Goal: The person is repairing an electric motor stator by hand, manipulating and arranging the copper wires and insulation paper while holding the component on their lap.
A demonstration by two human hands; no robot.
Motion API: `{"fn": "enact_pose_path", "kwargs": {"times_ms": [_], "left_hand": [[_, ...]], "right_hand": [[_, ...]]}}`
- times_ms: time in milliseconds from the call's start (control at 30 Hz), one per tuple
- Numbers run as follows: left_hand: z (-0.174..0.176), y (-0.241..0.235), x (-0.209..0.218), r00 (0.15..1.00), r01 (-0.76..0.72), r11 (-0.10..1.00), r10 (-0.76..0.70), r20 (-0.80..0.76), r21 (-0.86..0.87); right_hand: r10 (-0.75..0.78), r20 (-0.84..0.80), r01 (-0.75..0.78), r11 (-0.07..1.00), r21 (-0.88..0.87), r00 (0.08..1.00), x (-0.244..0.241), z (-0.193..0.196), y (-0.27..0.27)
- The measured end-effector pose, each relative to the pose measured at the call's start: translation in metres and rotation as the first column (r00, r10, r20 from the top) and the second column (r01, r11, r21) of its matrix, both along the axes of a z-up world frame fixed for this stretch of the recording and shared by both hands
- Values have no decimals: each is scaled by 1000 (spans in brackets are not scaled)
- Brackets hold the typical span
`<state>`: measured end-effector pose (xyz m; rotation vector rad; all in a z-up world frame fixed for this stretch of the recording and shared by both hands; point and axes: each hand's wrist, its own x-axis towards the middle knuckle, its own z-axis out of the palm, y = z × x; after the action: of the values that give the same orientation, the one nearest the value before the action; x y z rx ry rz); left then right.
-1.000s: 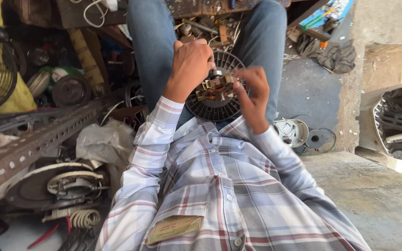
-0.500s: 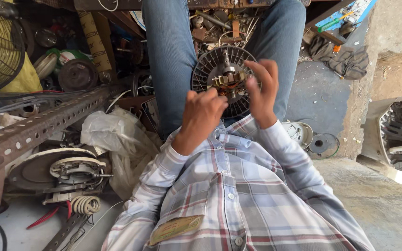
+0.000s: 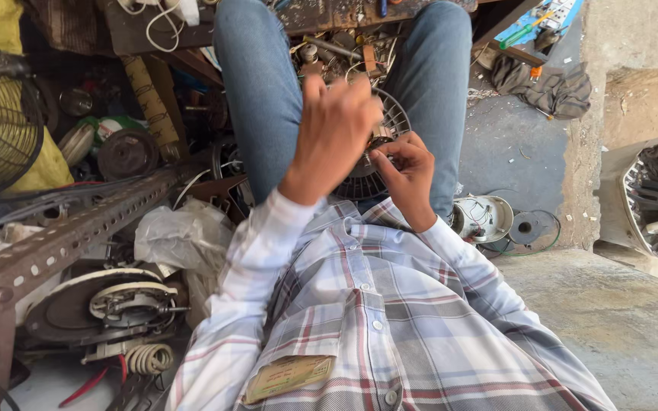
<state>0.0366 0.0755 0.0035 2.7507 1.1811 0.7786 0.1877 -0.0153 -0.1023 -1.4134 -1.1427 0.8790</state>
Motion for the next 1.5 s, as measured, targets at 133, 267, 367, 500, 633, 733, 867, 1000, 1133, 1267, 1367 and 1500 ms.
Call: {"fn": "enact_pose_path", "kwargs": {"times_ms": [133,267,367,500,633,733,867,1000,1133,1267,1367,1500], "left_hand": [[-41,55,5,970,-170,967,130,-206,-190],[-60,54,-21,980,-189,952,168,-106,-242],[-45,32,-30,974,-228,957,226,-28,-179],[-6,-20,-43,965,-243,953,257,59,-183],[4,-54,-42,960,-199,957,234,157,-209],[-2,-61,-33,951,-203,956,244,190,-210],[-17,-62,-30,953,-195,958,235,189,-212],[-30,-71,-19,980,-123,961,157,124,-246],[-40,-88,-20,991,-82,967,105,86,-241],[-19,-83,-28,992,-64,979,84,92,-195],[4,-72,-24,994,-39,989,53,97,-142],[17,-30,-9,1000,-11,1000,11,-3,-7]], "right_hand": [[-12,167,12,1000,2,986,5,15,11],[194,123,-213,964,162,973,22,23,36],[464,-56,-463,885,45,884,32,8,65],[514,-238,-531,847,-7,824,35,-5,75],[482,-28,-476,873,109,876,29,9,62],[208,202,-246,951,186,957,20,34,41],[167,316,-266,916,302,934,21,52,18],[130,516,-348,869,352,847,18,52,6],[263,656,-510,832,217,708,14,39,0],[231,541,-412,878,243,809,8,27,-4],[171,246,-227,948,222,954,3,8,-11],[-1,-65,2,1000,17,998,-4,-9,-11]]}}
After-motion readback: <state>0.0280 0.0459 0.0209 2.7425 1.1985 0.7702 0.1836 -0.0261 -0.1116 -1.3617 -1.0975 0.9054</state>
